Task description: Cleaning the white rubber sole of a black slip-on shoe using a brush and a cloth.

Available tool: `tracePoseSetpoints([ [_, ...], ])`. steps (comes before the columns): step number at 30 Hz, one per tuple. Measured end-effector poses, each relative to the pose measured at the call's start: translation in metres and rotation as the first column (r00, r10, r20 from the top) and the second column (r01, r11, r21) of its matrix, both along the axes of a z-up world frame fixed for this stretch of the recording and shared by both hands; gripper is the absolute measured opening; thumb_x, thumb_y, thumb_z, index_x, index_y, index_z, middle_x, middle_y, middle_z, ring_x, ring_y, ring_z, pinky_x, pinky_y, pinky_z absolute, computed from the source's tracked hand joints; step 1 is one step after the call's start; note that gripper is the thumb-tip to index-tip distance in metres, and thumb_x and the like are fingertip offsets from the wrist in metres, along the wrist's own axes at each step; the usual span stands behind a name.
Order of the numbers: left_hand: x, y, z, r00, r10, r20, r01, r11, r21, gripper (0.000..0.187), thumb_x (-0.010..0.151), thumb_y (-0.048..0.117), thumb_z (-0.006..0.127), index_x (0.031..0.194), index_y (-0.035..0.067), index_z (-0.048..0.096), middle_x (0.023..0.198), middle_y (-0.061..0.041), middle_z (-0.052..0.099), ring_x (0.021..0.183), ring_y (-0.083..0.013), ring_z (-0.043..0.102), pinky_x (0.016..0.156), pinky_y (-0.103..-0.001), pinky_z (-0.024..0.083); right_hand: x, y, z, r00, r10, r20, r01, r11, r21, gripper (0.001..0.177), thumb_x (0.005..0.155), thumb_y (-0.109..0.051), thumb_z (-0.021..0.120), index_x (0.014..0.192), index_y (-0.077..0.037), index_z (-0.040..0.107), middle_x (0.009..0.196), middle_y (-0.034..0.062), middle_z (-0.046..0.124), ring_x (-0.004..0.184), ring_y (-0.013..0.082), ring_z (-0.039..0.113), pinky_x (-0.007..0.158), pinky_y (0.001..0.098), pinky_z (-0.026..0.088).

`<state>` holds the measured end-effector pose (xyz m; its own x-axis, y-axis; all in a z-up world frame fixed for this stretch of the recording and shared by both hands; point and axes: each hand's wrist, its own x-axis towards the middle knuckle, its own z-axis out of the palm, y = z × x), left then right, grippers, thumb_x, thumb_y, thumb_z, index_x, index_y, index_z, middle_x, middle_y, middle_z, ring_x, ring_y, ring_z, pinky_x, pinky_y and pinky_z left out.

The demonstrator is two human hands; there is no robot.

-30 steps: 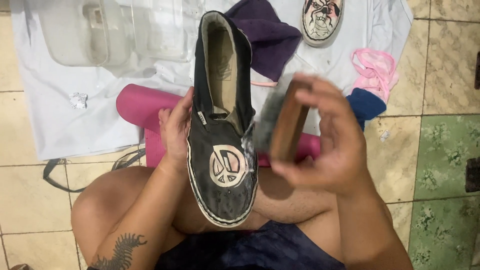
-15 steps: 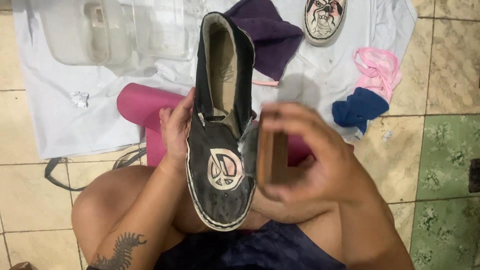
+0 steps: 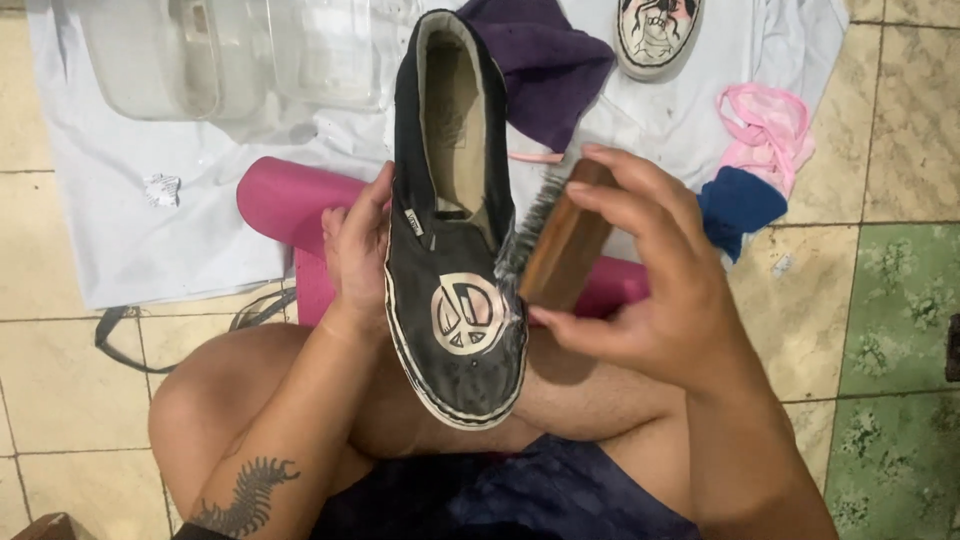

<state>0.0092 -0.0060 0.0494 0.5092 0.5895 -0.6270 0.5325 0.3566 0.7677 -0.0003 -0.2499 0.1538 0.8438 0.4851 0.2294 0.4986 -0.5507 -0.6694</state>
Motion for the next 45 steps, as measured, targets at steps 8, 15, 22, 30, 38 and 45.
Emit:
tracePoseSetpoints([
  [8, 0.002, 0.004, 0.010, 0.972, -0.132, 0.192, 0.135, 0.991, -0.003, 0.037, 0.092, 0.035, 0.070, 0.060, 0.015, 0.070, 0.063, 0.013, 0.054, 0.067, -0.0001, 0.050, 0.064, -0.023, 0.047, -0.004, 0.003, 0.006, 0.971, 0.220, -0.097, -0.232, 0.962, -0.144, 0.091, 0.072, -0.051, 0.087, 0.146, -0.015, 0.049, 0.150, 0.0134, 0.051, 0.135, 0.0323, 0.055, 0.110, 0.0549, 0.041],
  [15, -0.021, 0.023, -0.053, 0.695, -0.653, 0.301, 0.336, 0.665, 0.667, 0.034, 0.112, 0.023, 0.050, 0.144, 0.018, 0.059, 0.111, -0.001, 0.078, 0.101, -0.0071, 0.065, 0.091, -0.028, 0.047, -0.009, 0.001, 0.013, 0.964, 0.239, -0.119, -0.249, 0.966, -0.075, 0.096, 0.064, -0.053, 0.088, 0.143, -0.014, 0.050, 0.148, 0.0132, 0.055, 0.132, 0.0303, 0.055, 0.113, 0.0521, 0.044],
  [22, -0.011, 0.019, -0.043, 0.828, -0.356, 0.434, 0.273, 0.931, 0.243, 0.040, 0.105, 0.034, 0.048, 0.126, 0.009, 0.071, 0.125, -0.004, 0.070, 0.124, -0.0015, 0.047, 0.112, -0.025, 0.049, -0.004, 0.011, -0.008, 0.993, 0.001, 0.116, 0.044, 0.921, -0.388, 0.087, 0.073, -0.057, 0.088, 0.139, -0.008, 0.059, 0.143, 0.0167, 0.054, 0.129, 0.0333, 0.053, 0.106, 0.0530, 0.041],
  [30, -0.004, 0.011, -0.024, 0.574, 0.008, 0.819, 0.346, 0.904, -0.251, 0.040, 0.114, 0.023, 0.044, 0.139, -0.005, 0.059, 0.146, -0.014, 0.057, 0.142, -0.0151, 0.048, 0.129, -0.032, 0.037, -0.002, 0.014, -0.024, 0.997, -0.080, 0.008, 0.073, 0.860, -0.505, 0.094, 0.068, -0.067, 0.082, 0.145, -0.023, 0.052, 0.146, 0.0108, 0.052, 0.123, 0.0368, 0.047, 0.096, 0.0559, 0.046],
  [38, 0.003, 0.010, 0.002, 0.742, -0.046, 0.669, 0.268, 0.935, -0.233, 0.045, 0.106, 0.033, 0.050, 0.134, 0.000, 0.064, 0.137, -0.008, 0.063, 0.132, -0.0123, 0.054, 0.120, -0.032, 0.043, -0.002, 0.016, -0.009, 0.971, 0.049, -0.232, -0.107, 0.964, -0.245, 0.089, 0.066, -0.046, 0.087, 0.142, -0.016, 0.052, 0.147, 0.0136, 0.049, 0.134, 0.0354, 0.048, 0.111, 0.0595, 0.042],
  [45, -0.014, -0.005, -0.029, 0.993, -0.111, -0.032, 0.114, 0.900, 0.421, 0.055, 0.070, 0.064, 0.080, 0.069, 0.018, 0.050, 0.085, 0.010, 0.058, 0.086, -0.0087, 0.054, 0.086, -0.027, 0.045, 0.006, 0.008, 0.009, 0.808, 0.318, -0.496, -0.184, 0.936, 0.300, 0.092, 0.086, -0.048, 0.058, 0.158, -0.006, 0.019, 0.121, 0.0133, 0.061, 0.103, 0.0202, 0.064, 0.089, 0.0316, 0.060],
])
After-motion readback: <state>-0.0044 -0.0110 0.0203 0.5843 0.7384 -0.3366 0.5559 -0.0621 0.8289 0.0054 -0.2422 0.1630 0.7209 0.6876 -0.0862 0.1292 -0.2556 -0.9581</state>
